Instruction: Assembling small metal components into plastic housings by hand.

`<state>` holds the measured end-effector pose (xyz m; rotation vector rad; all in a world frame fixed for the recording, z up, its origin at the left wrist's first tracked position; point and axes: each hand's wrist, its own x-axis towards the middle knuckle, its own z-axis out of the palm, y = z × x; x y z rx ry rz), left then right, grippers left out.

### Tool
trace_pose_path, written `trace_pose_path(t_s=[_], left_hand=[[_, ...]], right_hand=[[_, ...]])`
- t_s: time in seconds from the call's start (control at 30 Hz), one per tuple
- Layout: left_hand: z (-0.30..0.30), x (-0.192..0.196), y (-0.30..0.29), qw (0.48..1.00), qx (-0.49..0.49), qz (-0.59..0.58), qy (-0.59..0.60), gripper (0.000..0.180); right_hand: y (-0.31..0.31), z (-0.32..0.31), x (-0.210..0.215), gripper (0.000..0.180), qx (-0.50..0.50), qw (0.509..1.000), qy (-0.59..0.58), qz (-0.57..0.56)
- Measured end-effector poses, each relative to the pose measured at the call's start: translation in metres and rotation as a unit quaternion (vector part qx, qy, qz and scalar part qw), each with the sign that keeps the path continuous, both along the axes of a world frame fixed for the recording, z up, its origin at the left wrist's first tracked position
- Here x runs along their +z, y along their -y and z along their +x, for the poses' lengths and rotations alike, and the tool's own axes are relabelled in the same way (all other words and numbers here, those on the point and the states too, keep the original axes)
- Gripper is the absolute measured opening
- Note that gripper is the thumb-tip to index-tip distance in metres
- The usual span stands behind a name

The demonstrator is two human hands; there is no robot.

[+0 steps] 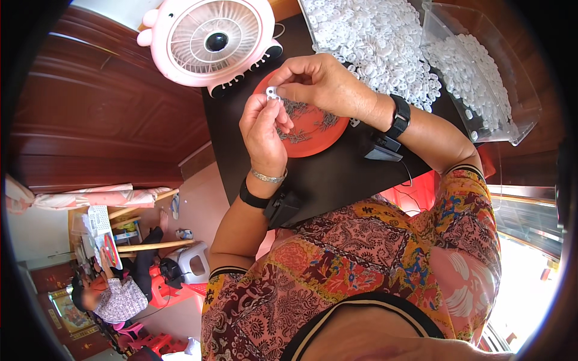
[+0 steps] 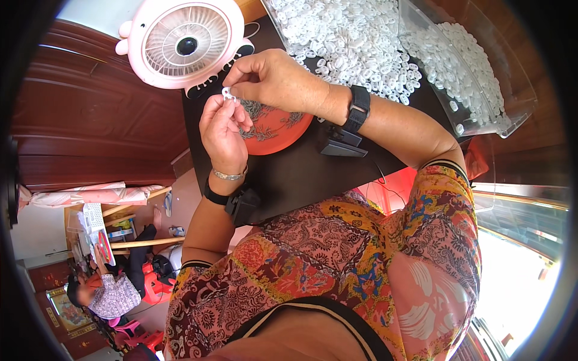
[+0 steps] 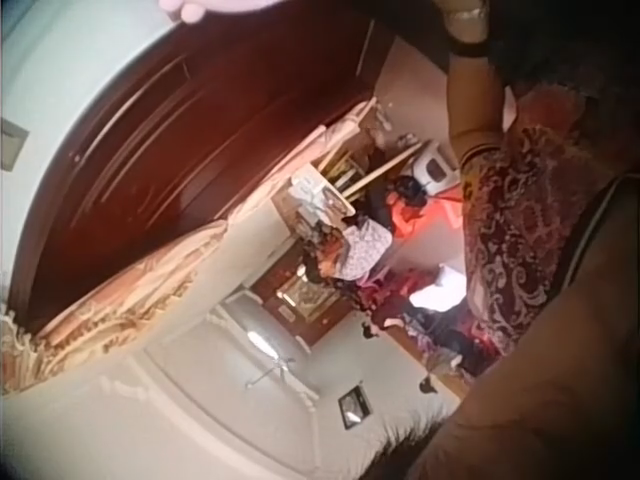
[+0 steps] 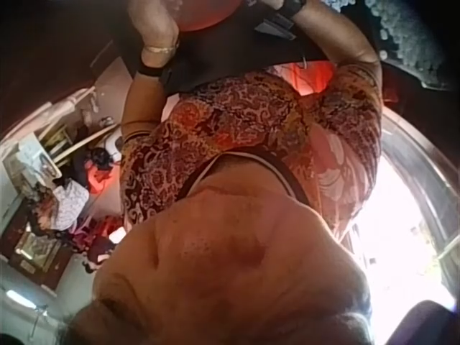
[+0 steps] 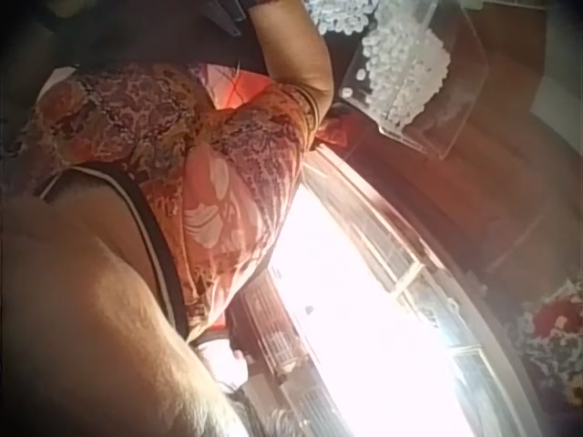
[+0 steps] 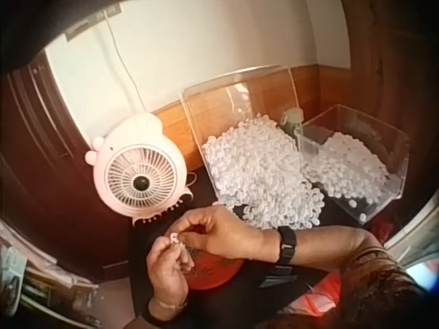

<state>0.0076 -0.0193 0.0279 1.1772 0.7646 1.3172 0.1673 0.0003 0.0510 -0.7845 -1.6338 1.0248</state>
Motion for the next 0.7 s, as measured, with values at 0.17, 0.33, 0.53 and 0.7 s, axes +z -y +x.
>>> trace_pose_path(t_s=[0.17, 0.33, 0.53, 0.7], left_hand=[[-0.0002, -0.0006, -0.0006, 1.0, -0.01, -0.012, 0.003, 0.014], [-0.0014, -0.0007, -0.0012, 1.0, -0.009, -0.018, 0.005, 0.015], [0.0001, 0.0018, 0.0006, 1.0, -0.016, -0.02, -0.004, 0.022], [-0.0015, 0.0007, -0.0003, 0.999, -0.034, -0.04, -0.002, 0.024]], right_hand=[[-0.0005, 0.0029, -0.0003, 0.012, 0.022, 0.999, 0.024, 0.005], [0.0009, 0.0021, 0.0028, 0.013, 0.028, 0.999, 0.02, -0.01], [-0.0023, 0.0065, 0.0012, 0.013, 0.054, 0.998, 0.014, -0.026], [-0.0005, 0.0078, 0.0054, 0.013, 0.067, 0.997, 0.014, -0.035]])
